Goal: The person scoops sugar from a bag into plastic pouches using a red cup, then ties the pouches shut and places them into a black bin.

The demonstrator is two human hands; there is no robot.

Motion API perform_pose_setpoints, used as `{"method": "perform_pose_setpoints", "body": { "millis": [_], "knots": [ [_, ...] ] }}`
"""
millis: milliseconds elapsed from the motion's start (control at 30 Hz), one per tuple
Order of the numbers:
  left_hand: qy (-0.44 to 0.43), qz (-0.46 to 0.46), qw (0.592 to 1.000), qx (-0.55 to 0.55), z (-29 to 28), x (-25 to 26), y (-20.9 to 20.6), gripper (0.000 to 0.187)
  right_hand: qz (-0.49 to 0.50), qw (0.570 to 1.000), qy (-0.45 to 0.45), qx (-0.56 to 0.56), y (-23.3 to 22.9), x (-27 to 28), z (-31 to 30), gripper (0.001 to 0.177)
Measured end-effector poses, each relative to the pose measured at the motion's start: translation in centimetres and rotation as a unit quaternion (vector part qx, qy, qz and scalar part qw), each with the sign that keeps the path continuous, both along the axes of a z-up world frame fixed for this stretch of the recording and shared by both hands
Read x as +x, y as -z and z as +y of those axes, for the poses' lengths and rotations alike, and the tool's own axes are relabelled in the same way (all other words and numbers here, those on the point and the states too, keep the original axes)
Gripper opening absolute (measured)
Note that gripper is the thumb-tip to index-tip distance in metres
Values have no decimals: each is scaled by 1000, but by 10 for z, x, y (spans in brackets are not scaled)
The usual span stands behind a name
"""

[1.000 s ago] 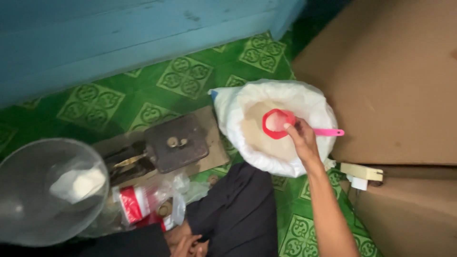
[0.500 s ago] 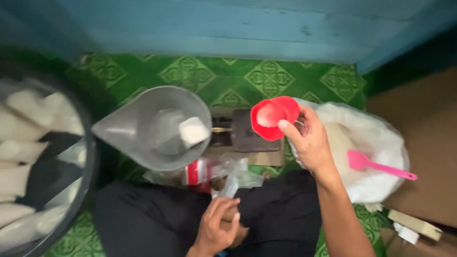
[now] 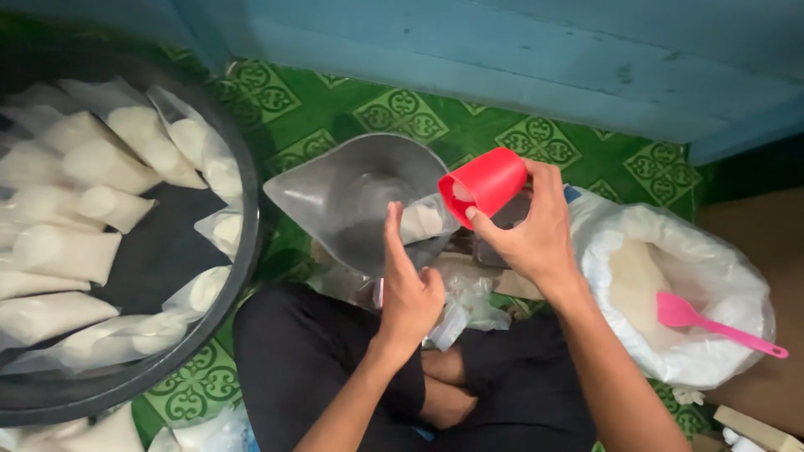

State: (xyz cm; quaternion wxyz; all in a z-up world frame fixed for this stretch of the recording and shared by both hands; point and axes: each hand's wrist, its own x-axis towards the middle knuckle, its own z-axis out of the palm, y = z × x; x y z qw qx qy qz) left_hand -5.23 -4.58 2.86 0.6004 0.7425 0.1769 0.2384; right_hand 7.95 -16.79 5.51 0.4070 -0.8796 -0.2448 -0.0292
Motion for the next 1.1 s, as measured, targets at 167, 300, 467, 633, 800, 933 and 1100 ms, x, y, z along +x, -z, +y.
{"method": "perform_pose_setpoints", "body": {
  "millis": [167, 300, 467, 633, 800, 933, 1100],
  "knots": [
    [53, 51, 994, -76, 11, 8, 7, 92, -35, 999, -10, -23, 1, -5, 9, 81],
    [58, 42, 996, -59, 8, 9, 25, 95, -55, 998, -12, -33, -5, -12, 16, 81],
    [48, 19, 997, -52, 6, 9, 28, 91, -67, 997, -21, -31, -6, -15, 20, 81],
    [56, 12, 997, -48, 6, 10, 35, 92, -79, 996, -25, -36, -12, -18, 24, 81],
    [55, 4, 997, -45, 6, 10, 37, 92, -71, 997, -23, -36, -7, -18, 20, 83],
    [58, 7, 997, -49, 8, 10, 34, 92, -6, 1000, 9, -29, 2, -14, 13, 81],
    [63, 23, 996, -59, 11, 10, 31, 93, 20, 999, 34, -34, 5, -14, 8, 81]
  ]
}}
